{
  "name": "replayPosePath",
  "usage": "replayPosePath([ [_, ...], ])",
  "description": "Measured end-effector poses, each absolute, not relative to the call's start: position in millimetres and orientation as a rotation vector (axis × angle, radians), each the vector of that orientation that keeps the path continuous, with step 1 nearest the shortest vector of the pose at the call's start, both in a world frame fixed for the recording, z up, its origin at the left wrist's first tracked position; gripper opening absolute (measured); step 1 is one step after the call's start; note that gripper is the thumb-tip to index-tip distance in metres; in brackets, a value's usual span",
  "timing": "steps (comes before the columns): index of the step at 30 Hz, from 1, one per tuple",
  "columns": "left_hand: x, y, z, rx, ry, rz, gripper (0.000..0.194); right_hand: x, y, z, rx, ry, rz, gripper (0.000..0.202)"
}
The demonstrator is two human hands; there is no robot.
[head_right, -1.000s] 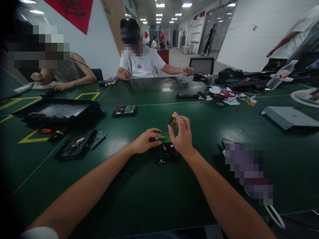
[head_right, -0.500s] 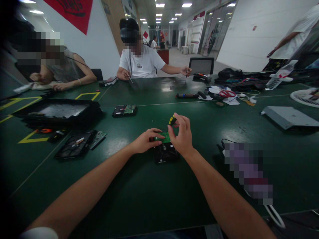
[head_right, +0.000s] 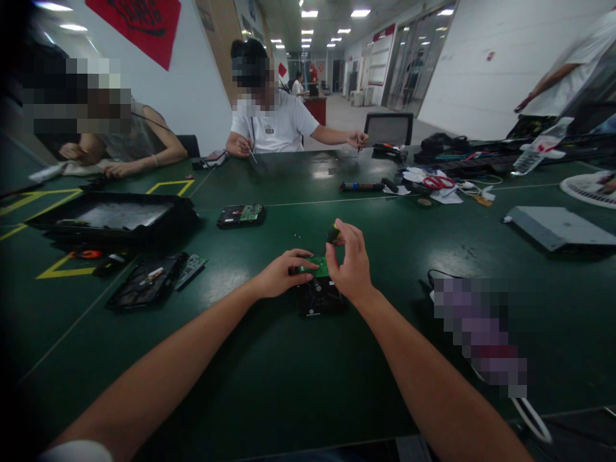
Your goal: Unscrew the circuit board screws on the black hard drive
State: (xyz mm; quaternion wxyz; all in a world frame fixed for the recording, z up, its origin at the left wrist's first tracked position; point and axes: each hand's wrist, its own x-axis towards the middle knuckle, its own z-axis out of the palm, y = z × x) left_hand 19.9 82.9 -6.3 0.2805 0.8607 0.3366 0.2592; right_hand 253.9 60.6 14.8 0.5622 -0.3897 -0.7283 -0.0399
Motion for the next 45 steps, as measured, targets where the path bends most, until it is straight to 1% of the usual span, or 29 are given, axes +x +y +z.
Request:
replayPosePath([
  [7, 20.3, 83.2, -6.8, 2.298, 0.894, 0.710, 0.029, 255.6, 59.8, 16.9, -0.961, -1.694, -0.150, 0.069],
  [23, 20.5, 82.3, -6.4, 2.303, 0.895, 0.701, 0.028, 253.1, 57.1, 18.8, -0.953, -1.720, -0.103, 0.073],
  [32, 20.6, 81.3, -4.7, 2.302, 0.900, 0.702, 0.028, 254.6, 57.6, 19.9, -0.972, -1.719, -0.131, 0.074],
  [39, 20.8, 80.7, -2.5, 2.311, 0.895, 0.703, 0.029, 254.4, 58.5, 16.0, -0.954, -1.772, -0.055, 0.081],
  [45, 20.9, 82.3, -4.7, 2.305, 0.879, 0.716, 0.027, 254.3, 61.9, 9.1, -0.964, -1.797, 0.032, 0.083],
])
